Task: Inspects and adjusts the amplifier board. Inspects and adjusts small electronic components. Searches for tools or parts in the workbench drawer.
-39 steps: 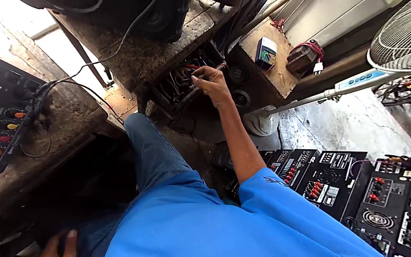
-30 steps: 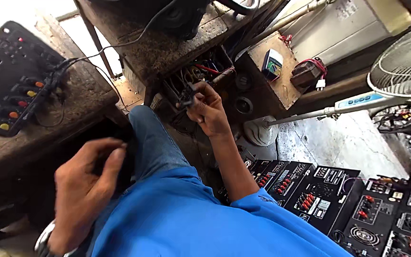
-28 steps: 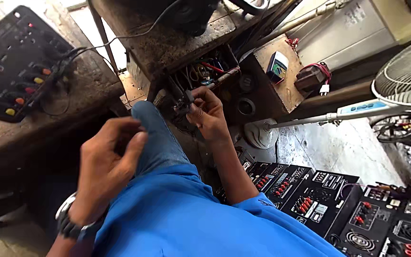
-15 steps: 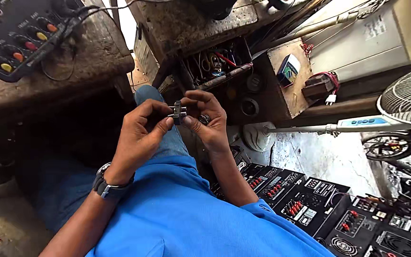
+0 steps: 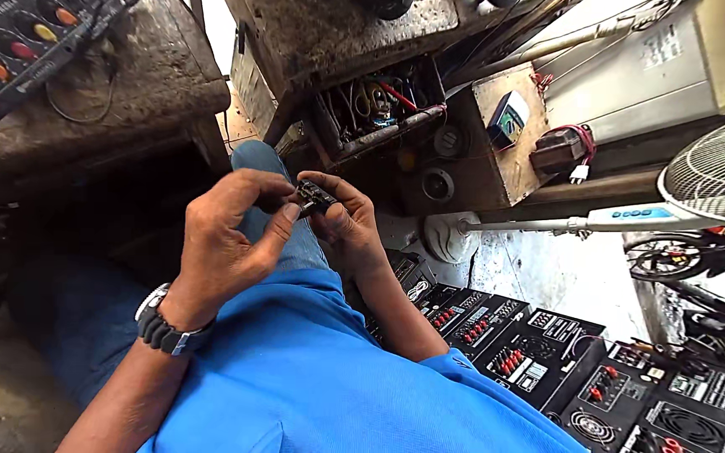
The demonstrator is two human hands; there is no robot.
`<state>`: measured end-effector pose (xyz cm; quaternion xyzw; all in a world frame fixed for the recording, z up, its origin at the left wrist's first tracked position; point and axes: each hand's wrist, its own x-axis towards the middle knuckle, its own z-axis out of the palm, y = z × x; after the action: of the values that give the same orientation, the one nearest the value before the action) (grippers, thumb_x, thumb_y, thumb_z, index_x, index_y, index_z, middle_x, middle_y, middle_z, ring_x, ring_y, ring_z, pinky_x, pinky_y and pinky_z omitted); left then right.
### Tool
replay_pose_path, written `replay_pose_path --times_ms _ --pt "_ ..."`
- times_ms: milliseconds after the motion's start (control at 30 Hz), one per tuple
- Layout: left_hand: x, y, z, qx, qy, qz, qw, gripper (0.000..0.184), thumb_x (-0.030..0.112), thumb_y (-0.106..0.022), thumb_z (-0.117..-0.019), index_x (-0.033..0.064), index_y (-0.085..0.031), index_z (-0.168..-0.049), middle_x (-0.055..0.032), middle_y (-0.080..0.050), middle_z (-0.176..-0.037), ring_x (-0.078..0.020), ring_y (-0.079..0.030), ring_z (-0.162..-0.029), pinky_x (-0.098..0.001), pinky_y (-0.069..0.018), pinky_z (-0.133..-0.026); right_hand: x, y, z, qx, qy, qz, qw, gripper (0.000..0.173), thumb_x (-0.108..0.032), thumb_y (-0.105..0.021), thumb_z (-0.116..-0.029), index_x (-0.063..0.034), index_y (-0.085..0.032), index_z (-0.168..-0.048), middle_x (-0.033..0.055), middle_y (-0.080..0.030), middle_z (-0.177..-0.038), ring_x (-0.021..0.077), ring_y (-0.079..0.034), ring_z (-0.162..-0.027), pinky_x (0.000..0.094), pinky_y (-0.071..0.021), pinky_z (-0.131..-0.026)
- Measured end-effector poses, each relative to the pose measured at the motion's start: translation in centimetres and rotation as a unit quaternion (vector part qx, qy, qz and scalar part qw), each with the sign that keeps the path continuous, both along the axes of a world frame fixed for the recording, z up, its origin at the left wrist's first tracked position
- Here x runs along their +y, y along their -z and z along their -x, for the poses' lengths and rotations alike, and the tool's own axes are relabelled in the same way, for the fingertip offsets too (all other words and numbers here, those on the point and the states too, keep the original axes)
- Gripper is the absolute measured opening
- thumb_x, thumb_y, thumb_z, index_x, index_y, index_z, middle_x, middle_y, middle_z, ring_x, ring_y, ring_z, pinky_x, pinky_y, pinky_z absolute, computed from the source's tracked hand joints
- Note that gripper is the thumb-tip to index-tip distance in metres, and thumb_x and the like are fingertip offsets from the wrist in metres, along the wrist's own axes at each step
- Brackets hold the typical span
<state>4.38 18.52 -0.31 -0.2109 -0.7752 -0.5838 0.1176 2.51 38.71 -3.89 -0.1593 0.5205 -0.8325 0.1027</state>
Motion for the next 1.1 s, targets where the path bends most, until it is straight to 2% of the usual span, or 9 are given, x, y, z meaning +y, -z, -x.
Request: replay_pose_path --times_ms 100,167,267,400,500,567,667,867,1100 --pt "-0.8 0.5 0.7 0.032 0.016 0.035 0.999 0.026 0.015 -0.069 -0.0946 0.0021 -0.071 -0.117 -0.0089 -0.063 -0.121 -0.0161 -0.061 -0.115 -0.0304 -0.053 -0.097 -0.2 0.1 0.0 -0.028 -0.01 0.033 0.999 0.058 -0.036 -0.075 -0.0945 0.0049 -0.06 -0.134 0.0148 -0.07 -0.119 -0.0014 -0.049 -0.062 0.0153 -0.0391 -0.05" --pt "-1.0 0.7 1.0 0.037 0.032 0.033 0.998 0.024 0.014 -0.068 -0.0953 0.0023 -0.073 -0.116 -0.0096 -0.063 -0.125 -0.0175 -0.06 -0.12 -0.0314 -0.0524 -0.101 -0.5 0.3 -0.2 -0.044 -0.012 0.049 0.998 0.056 -0.034 -0.075 -0.0943 0.0036 -0.061 -0.133 0.0119 -0.071 -0.113 -0.0016 -0.047 -0.059 0.0152 -0.0382 -0.049" --pt "-1.0 0.8 1.1 0.041 0.046 0.033 0.998 0.019 0.009 -0.065 -0.097 0.0017 -0.074 -0.112 -0.0091 -0.066 -0.119 -0.0154 -0.063 -0.114 -0.0292 -0.0535 -0.098 -0.7 0.4 -0.2 -0.064 -0.015 0.056 0.996 0.056 -0.035 -0.077 -0.0923 0.0015 -0.062 -0.133 0.0047 -0.069 -0.097 -0.0013 -0.045 -0.057 0.0154 -0.0383 -0.049" --pt "-1.3 1.1 1.1 0.043 0.047 0.05 0.997 0.018 0.008 -0.066 -0.0972 0.0015 -0.074 -0.111 -0.0086 -0.067 -0.115 -0.0113 -0.065 -0.107 -0.0244 -0.0543 -0.093 -1.0 0.6 -0.5 -0.102 -0.023 0.071 0.992 0.051 -0.035 -0.076 -0.0931 -0.001 -0.065 -0.13 0.0025 -0.067 -0.088 -0.0007 -0.044 -0.054 0.0157 -0.0369 -0.047" --pt "-1.4 1.4 1.0 0.056 0.041 0.058 0.996 0.017 0.007 -0.067 -0.0971 0.001 -0.074 -0.111 -0.0084 -0.067 -0.112 -0.011 -0.065 -0.104 -0.0237 -0.0546 -0.091 -1.4 0.3 -1.1 -0.137 -0.018 0.083 0.987 0.047 -0.038 -0.073 -0.0953 -0.0038 -0.066 -0.127 -0.0016 -0.058 -0.07 -0.0005 -0.039 -0.047 0.0152 -0.0332 -0.043" --pt "-1.4 1.6 1.0 0.072 0.033 0.069 0.994 0.016 0.007 -0.066 -0.0976 0.0003 -0.075 -0.109 -0.0091 -0.068 -0.109 -0.013 -0.065 -0.103 -0.0254 -0.0541 -0.091 -1.7 0.3 -1.3 -0.156 -0.017 0.097 0.983 0.044 -0.037 -0.072 -0.096 -0.004 -0.067 -0.125 -0.0028 -0.056 -0.066 -0.0002 -0.04 -0.046 0.0155 -0.0343 -0.043" --pt "-1.2 1.8 1.0 0.094 0.02 0.087 0.992 0.016 0.005 -0.064 -0.0987 -0.0014 -0.074 -0.109 -0.0113 -0.068 -0.106 -0.0166 -0.065 -0.104 -0.0285 -0.053 -0.093 -2.0 0.5 -1.3 -0.164 -0.016 0.109 0.98 0.039 -0.031 -0.073 -0.0961 -0.0033 -0.068 -0.123 -0.0033 -0.058 -0.067 -0.0004 -0.041 -0.048 0.0163 -0.0353 -0.046" --pt "-1.0 2.1 0.9 0.091 0.013 0.078 0.993 0.015 0.005 -0.063 -0.0986 -0.0014 -0.074 -0.107 -0.0103 -0.067 -0.104 -0.0146 -0.064 -0.1 -0.0263 -0.053 -0.089 -1.9 0.5 -1.3 -0.149 -0.012 0.1 0.984 0.037 -0.026 -0.075 -0.0949 -0.0019 -0.068 -0.123 -0.0013 -0.062 -0.071 -0.0002 -0.043 -0.049 0.0165 -0.0362 -0.045" --pt "-1.2 2.2 0.7 0.081 0.017 0.069 0.994 0.014 0.005 -0.063 -0.0986 -0.0007 -0.074 -0.105 -0.0094 -0.066 -0.103 -0.0123 -0.064 -0.096 -0.0246 -0.0533 -0.086 -1.5 0.4 -0.8 -0.117 -0.011 0.041 0.992 0.045 -0.02 -0.08 -0.0899 0.0027 -0.066 -0.126 0.0104 -0.071 -0.104 0.0012 -0.049 -0.059 0.0172 -0.041 -0.05"
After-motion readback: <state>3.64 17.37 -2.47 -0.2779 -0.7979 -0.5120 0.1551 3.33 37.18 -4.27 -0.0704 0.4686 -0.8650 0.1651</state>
